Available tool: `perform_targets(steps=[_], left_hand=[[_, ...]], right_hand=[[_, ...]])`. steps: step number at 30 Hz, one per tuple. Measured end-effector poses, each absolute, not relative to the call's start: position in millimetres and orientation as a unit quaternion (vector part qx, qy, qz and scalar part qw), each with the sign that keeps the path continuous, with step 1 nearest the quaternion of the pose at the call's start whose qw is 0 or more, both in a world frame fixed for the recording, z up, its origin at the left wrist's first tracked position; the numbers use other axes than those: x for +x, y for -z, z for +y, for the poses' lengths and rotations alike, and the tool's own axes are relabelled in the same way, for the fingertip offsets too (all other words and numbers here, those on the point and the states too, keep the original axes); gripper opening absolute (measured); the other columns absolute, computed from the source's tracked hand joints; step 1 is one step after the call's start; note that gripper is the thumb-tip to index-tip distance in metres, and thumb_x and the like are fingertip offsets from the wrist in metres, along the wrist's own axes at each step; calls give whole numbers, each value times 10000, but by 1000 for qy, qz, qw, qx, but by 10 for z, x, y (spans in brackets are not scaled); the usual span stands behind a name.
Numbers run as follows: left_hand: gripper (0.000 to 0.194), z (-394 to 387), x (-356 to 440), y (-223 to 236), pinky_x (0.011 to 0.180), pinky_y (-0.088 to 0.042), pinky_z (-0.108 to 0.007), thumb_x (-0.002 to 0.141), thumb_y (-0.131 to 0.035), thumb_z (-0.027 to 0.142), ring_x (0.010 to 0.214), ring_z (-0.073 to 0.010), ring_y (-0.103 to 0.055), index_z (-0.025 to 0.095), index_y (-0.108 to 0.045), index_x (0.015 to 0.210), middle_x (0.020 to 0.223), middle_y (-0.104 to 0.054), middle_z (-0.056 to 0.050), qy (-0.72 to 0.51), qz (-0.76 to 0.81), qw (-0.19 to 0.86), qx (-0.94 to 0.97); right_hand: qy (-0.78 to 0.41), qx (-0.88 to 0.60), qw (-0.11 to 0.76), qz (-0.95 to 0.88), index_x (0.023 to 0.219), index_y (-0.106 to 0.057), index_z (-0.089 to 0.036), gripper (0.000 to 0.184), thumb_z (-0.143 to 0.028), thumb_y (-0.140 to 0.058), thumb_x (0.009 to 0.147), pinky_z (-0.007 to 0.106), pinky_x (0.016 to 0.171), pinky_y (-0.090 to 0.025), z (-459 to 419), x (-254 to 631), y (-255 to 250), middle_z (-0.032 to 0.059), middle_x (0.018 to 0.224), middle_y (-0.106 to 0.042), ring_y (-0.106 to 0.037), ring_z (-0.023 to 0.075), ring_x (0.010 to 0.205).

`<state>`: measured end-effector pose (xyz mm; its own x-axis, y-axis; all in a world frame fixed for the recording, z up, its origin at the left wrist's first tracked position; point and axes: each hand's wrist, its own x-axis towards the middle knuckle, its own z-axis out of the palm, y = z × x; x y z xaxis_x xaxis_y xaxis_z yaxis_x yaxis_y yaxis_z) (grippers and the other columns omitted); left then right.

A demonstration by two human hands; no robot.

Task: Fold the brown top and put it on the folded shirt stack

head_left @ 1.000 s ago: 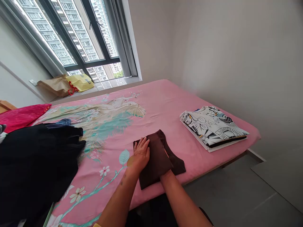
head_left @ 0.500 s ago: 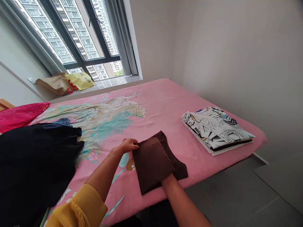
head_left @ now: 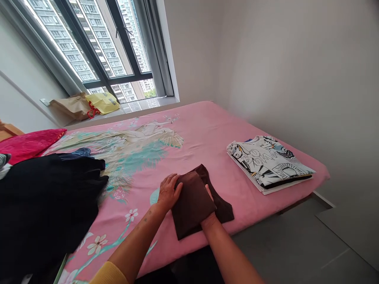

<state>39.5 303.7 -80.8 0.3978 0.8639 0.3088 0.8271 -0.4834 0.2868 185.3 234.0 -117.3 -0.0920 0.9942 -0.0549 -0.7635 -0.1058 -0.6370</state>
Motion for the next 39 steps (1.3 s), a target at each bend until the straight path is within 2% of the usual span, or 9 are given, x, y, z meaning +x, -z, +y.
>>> perform_targets(steps=[6, 11, 17, 20, 23, 29, 32, 37, 39], left_hand=[[584, 2638, 829, 923, 1156, -100, -475, 924, -288, 456, 1420, -207, -150, 220, -234, 1456, 1531, -238, -39, -135, 506, 66, 849], [634, 2602, 895, 998, 1144, -50, -538, 892, -280, 556, 1422, -241, -130, 268, -237, 1455, 1541, -197, -17, -73, 523, 47, 848], [696, 2617, 960, 1001, 1116, -67, -599, 861, -267, 615, 1418, -294, -128, 247, -259, 1451, 1542, -191, -45, -39, 559, 33, 828], [693, 2691, 969, 937, 1108, -75, -612, 866, -239, 614, 1417, -286, -137, 237, -271, 1447, 1535, -214, -50, -22, 556, 57, 829], [619, 2819, 901, 858, 1119, -53, -592, 899, -203, 547, 1422, -237, -133, 266, -261, 1446, 1536, -213, -21, 1, 517, 78, 852], [593, 3082, 705, 851, 1092, -66, -633, 903, -253, 496, 1425, -250, -112, 296, -197, 1459, 1546, -159, -15, 48, 539, 112, 833], [572, 3095, 683, 866, 1092, -81, -631, 909, -253, 487, 1414, -257, -164, 268, -275, 1437, 1527, -236, -49, -1, 586, 108, 803], [481, 2705, 678, 860, 1114, -61, -606, 927, -265, 303, 1404, -239, -211, 237, -389, 1388, 1493, -320, -65, -123, 596, 44, 792], [491, 2430, 638, 906, 1128, -31, -580, 918, -299, 282, 1405, -232, -207, 249, -365, 1404, 1502, -297, -53, -138, 577, 24, 805]], right_hand=[[-725, -231, 631, -150, 1170, -601, -203, 632, -639, -291, 835, 451, 1083, -307, 2315, 1941, 1062, 71, 1272, -580, -416, 241, 1284], [-693, -261, 654, -156, 1250, -539, -249, 612, -637, -283, 852, 498, 1068, -308, 2189, 2279, 1027, 64, 1297, -561, -420, 223, 1287], [-541, -339, 744, -198, 1244, -521, -317, 471, -569, -376, 873, 453, 1113, -242, 2065, 2699, 819, 10, 1367, -497, -403, 173, 1298], [-450, -432, 695, -357, 1230, -549, -279, 425, -504, -416, 894, 421, 1124, -232, 1970, 2585, 617, 28, 1351, -510, -405, 181, 1293], [-360, -488, 582, -542, 1286, -514, -233, 429, -423, -394, 920, 405, 1124, -244, 1939, 2272, 555, 54, 1383, -473, -363, 191, 1318], [-232, -606, 346, -678, 1409, -360, -106, 595, -294, -459, 854, 485, 1149, -102, 2006, 1737, 1073, 123, 1500, -267, -177, 266, 1399], [-239, -620, 332, -669, 1417, -355, -114, 625, -332, -485, 846, 459, 1157, -35, 2000, 1719, 1243, 109, 1509, -239, -139, 265, 1408], [-294, -580, 421, -632, 1365, -450, -182, 512, -334, -415, 877, 422, 1151, -107, 2170, 1882, 1095, 70, 1435, -405, -245, 240, 1376], [-267, -582, 399, -656, 1373, -435, -177, 506, -331, -377, 894, 410, 1151, -89, 2339, 1944, 1046, 68, 1442, -395, -226, 219, 1382]])
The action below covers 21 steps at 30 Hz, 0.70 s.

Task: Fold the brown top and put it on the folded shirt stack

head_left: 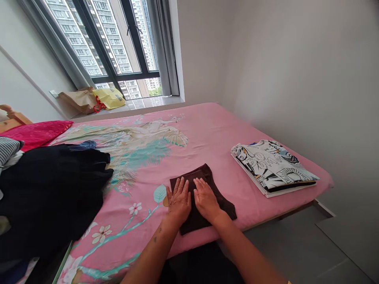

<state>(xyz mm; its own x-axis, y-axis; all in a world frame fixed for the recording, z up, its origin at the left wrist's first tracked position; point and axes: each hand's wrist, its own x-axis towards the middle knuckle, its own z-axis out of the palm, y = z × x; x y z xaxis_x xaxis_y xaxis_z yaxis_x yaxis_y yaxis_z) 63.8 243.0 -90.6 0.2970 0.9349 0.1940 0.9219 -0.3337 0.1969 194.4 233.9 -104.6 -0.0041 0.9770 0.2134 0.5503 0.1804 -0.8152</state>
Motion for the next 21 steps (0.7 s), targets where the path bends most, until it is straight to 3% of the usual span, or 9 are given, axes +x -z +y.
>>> perform_targets(steps=[5, 8, 11, 15, 21], left_hand=[[632, 1783, 386, 1151, 1121, -80, -580, 850, -461, 468, 1408, -287, -180, 305, -288, 1435, 1540, -184, -56, -122, 555, 22, 823], [772, 1542, 211, 1272, 1120, -115, -571, 790, -523, 539, 1401, -297, -204, 273, -234, 1455, 1536, -198, -93, -128, 570, 31, 811], [829, 1417, 93, 1319, 1115, -200, -523, 770, -542, 536, 1368, -286, -291, 181, -237, 1453, 1486, -324, -135, -159, 593, 53, 787], [619, 1419, 27, 1285, 1016, -370, -462, 810, -500, 477, 1223, -281, -481, 160, -433, 1336, 1336, -522, -139, -235, 641, 94, 724], [380, 1609, 64, 1018, 896, -444, -404, 777, -531, 415, 995, -263, -600, 158, -624, 1040, 1046, -667, -116, -237, 674, 178, 677]], right_hand=[[-175, -628, 210, -729, 1422, -341, -144, 595, -437, -364, 904, 458, 1135, 38, 2781, 2044, 1189, 84, 1515, -244, -102, 230, 1414], [-151, -642, 171, -732, 1444, -289, -146, 661, -526, -319, 905, 460, 1130, 58, 2923, 2070, 1276, 76, 1529, -203, -68, 230, 1418], [-140, -647, 155, -734, 1453, -262, -140, 673, -537, -291, 911, 459, 1129, 60, 2920, 2061, 1258, 71, 1533, -185, -64, 228, 1417], [-125, -652, 170, -728, 1455, -253, -135, 648, -505, -285, 924, 494, 1116, 84, 2708, 2004, 1198, 89, 1529, -193, -66, 237, 1417], [-135, -636, 183, -738, 1442, -288, -172, 605, -479, -310, 921, 519, 1113, 57, 2406, 1964, 1229, 83, 1524, -216, -97, 235, 1414]])
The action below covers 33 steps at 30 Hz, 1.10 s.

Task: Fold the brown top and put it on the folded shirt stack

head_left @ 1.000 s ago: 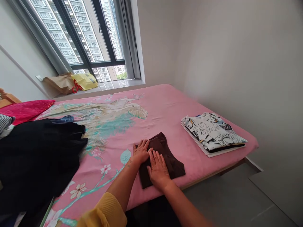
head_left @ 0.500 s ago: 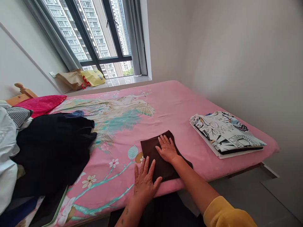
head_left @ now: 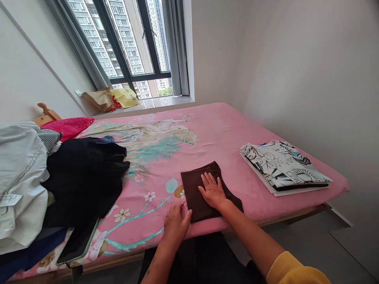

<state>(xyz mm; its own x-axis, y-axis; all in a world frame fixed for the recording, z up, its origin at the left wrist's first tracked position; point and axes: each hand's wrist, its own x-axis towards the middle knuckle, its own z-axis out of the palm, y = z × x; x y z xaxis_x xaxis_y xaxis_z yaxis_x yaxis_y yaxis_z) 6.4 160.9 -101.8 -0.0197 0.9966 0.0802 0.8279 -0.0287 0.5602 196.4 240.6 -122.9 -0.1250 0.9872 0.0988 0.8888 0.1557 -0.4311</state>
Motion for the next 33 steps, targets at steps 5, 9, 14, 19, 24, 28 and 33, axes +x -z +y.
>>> perform_targets(steps=[5, 9, 14, 19, 24, 28, 33], left_hand=[[366, 1603, 141, 867, 773, -465, -328, 742, -560, 449, 863, -230, -642, 167, -650, 957, 886, -695, -70, -219, 673, 359, 609], [379, 1557, 224, 932, 634, -471, -290, 717, -591, 421, 696, -200, -641, 142, -641, 968, 776, -694, -53, -259, 670, 465, 518], [288, 1579, 340, 960, 718, -485, -295, 676, -614, 303, 825, -222, -644, 167, -658, 927, 875, -715, -60, -298, 661, 458, 514], [294, 1570, 419, 1032, 775, -474, -289, 669, -540, 251, 871, -211, -636, 189, -654, 933, 907, -712, -30, -334, 658, 466, 489], [96, 1843, 238, 726, 610, -430, -229, 610, -552, 264, 645, -135, -561, 203, -545, 683, 626, -588, 43, -478, 603, 464, 439], [144, 2239, -146, 27, 575, -394, -204, 627, -583, 286, 589, -94, -500, 206, -471, 667, 599, -508, 70, -547, 588, 343, 488], [74, 2245, -485, -187, 879, -439, -305, 704, -536, 179, 966, -165, -576, 219, -546, 766, 985, -635, -11, -481, 558, 128, 664]], right_hand=[[-123, -619, 200, -749, 1386, -380, -195, 485, -327, -305, 925, 544, 1106, 44, 2556, 1916, 1085, 77, 1478, -334, -176, 227, 1394], [-132, -563, 147, -803, 1395, -363, -208, 543, -160, -347, 855, 507, 1120, 9, 2895, 1787, 891, 57, 1490, -315, -140, 210, 1403], [-225, -552, 22, -803, 1362, -415, -201, 709, -125, -526, 666, 526, 1066, -211, 3369, 1613, 716, 114, 1417, -416, -327, 296, 1319], [-272, -556, 12, -786, 1014, -665, -248, 452, -162, -643, 571, 440, 927, -381, 3531, 1627, 557, 79, 1094, -655, -557, 299, 1072], [-302, -536, 102, -782, 861, -680, -181, 276, -181, -634, 589, 326, 819, -423, 3598, 1887, 78, 21, 885, -695, -610, 227, 873], [-292, -501, 239, -779, 1063, -588, -72, 385, -227, -424, 752, 269, 765, -406, 3654, 2125, -440, 8, 924, -664, -565, 126, 802], [-202, -462, 346, -791, 831, -589, -165, 153, -148, -520, 695, 334, 938, -345, 3313, 2281, -387, 43, 935, -631, -502, 186, 943]])
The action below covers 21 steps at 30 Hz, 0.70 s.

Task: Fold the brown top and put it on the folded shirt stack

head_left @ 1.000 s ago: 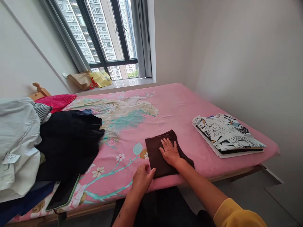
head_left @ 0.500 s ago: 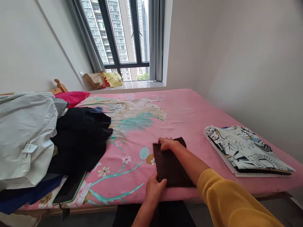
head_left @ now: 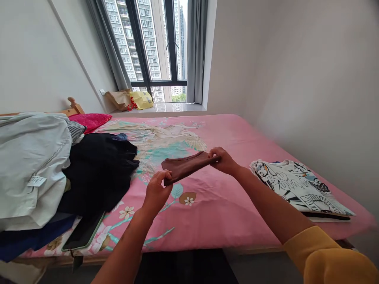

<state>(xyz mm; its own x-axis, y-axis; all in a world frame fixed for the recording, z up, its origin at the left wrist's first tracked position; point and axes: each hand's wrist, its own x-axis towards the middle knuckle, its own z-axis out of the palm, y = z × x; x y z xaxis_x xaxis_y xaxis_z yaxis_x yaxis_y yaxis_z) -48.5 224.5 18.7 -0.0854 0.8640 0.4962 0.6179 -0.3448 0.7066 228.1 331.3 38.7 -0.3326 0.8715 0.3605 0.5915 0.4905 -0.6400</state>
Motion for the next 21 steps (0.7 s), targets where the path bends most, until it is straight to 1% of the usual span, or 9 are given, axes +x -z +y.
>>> perform_targets(steps=[2, 4, 6, 9, 12, 15, 17, 19, 21], left_hand=[[127, 2078, -552, 107, 931, -427, -346, 700, -512, 122, 1042, -191, -553, 224, -567, 753, 1023, -621, -36, -418, 556, 67, 715], [199, 1874, -602, 504, 925, -441, -370, 673, -498, 73, 1050, -207, -547, 232, -592, 747, 1029, -614, -47, -340, 576, 53, 741], [278, 1684, -644, 877, 917, -457, -376, 638, -478, 37, 1040, -205, -552, 240, -610, 775, 1035, -612, -45, -289, 595, 65, 747], [334, 1503, -698, 1221, 946, -455, -381, 660, -466, 46, 1085, -201, -539, 245, -623, 877, 1106, -595, -49, -293, 603, 69, 739], [326, 1434, -734, 1318, 956, -454, -385, 697, -477, 79, 1105, -210, -533, 233, -633, 940, 1149, -576, -68, -324, 585, 60, 741], [403, 1388, -734, 1317, 995, -428, -388, 696, -483, 90, 1137, -211, -519, 225, -617, 1051, 1198, -562, -68, -348, 577, 65, 736], [425, 1350, -710, 1299, 1008, -409, -394, 700, -489, 114, 1136, -220, -517, 199, -597, 1102, 1183, -575, -80, -362, 602, 72, 708], [338, 1317, -674, 1263, 976, -412, -408, 730, -489, 162, 1070, -237, -544, 170, -616, 1043, 1076, -616, -93, -355, 656, 90, 660], [236, 1302, -635, 1206, 930, -411, -410, 757, -487, 204, 991, -245, -565, 168, -642, 931, 969, -642, -91, -333, 709, 149, 604]], right_hand=[[-196, -449, 336, -804, 769, -583, -204, 172, -82, -541, 655, 339, 985, -316, 3050, 2328, -52, 51, 954, -614, -492, 210, 987], [-195, -436, 317, -819, 756, -588, -210, 215, -39, -535, 637, 357, 970, -336, 2779, 2385, 376, 63, 948, -607, -495, 230, 988], [-159, -410, 304, -845, 807, -596, -214, 200, -71, -473, 742, 373, 953, -356, 2550, 2446, 795, 79, 969, -601, -497, 231, 993], [-126, -430, 337, -828, 912, -590, -213, 213, -150, -393, 858, 369, 928, -385, 2343, 2517, 1222, 90, 1012, -588, -501, 221, 1003], [-120, -485, 390, -773, 957, -575, -201, 188, -245, -407, 883, 365, 878, -414, 2260, 2533, 1370, 86, 981, -604, -526, 217, 951], [-138, -536, 382, -740, 878, -593, -201, 229, -341, -413, 884, 352, 828, -418, 2196, 2488, 1370, 61, 885, -627, -547, 208, 863], [-149, -563, 369, -724, 814, -601, -201, 262, -381, -419, 869, 341, 818, -410, 2144, 2441, 1345, 57, 858, -635, -551, 207, 854], [-173, -591, 360, -701, 757, -593, -200, 255, -402, -457, 835, 322, 784, -407, 2104, 2397, 1313, 51, 818, -636, -555, 202, 817], [-245, -615, 345, -666, 706, -573, -205, 245, -430, -519, 789, 295, 712, -402, 2091, 2366, 1279, 28, 738, -623, -549, 183, 734]])
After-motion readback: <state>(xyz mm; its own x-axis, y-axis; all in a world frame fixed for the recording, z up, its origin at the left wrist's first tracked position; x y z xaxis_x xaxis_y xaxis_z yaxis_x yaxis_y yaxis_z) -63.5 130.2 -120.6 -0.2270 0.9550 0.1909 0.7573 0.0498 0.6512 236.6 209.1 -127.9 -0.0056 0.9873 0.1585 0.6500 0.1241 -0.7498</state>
